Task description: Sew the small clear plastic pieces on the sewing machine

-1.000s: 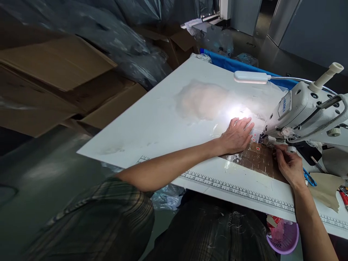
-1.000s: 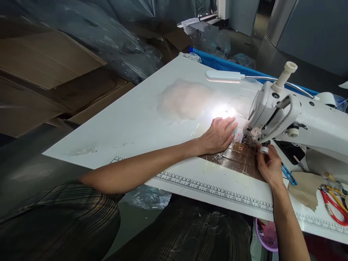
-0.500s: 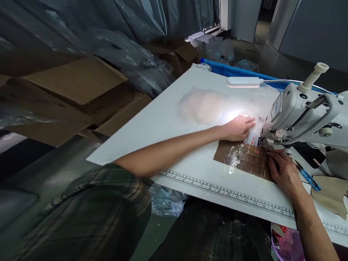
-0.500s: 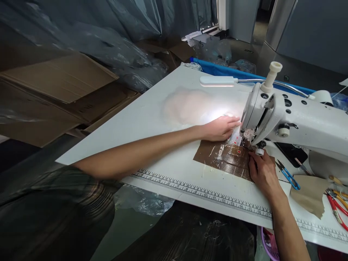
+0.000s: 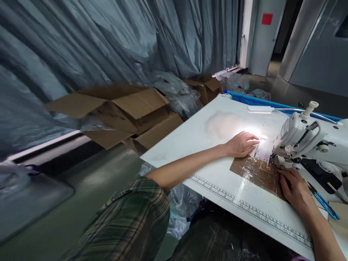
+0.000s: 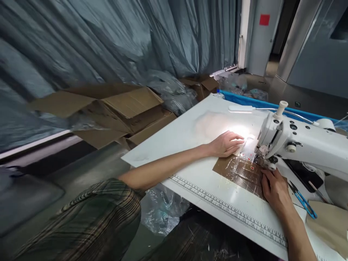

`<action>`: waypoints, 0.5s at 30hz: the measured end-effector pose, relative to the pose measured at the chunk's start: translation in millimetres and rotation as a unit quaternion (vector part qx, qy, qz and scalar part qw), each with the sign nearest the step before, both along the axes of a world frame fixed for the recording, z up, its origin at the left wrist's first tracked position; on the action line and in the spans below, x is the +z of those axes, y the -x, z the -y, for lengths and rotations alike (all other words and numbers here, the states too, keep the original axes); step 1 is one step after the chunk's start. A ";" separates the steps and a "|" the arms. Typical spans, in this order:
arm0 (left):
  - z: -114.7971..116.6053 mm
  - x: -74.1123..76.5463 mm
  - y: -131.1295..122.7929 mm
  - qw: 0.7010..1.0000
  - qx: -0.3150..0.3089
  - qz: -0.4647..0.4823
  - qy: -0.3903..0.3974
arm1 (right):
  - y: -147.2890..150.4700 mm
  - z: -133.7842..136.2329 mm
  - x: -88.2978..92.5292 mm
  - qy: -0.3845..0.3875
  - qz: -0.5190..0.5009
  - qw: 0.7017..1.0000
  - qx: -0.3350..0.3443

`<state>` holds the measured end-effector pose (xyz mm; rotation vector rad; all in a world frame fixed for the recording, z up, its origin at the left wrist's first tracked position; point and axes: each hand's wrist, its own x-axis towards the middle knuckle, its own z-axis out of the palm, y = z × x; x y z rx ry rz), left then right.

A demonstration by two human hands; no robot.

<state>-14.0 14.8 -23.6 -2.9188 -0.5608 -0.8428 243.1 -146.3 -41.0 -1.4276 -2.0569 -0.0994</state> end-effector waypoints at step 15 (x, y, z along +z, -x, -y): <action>-13.2 6.1 81.7 0.927 0.320 0.077 0.180 | -6.5 -6.0 -13.9 -0.020 0.000 1.000 -0.012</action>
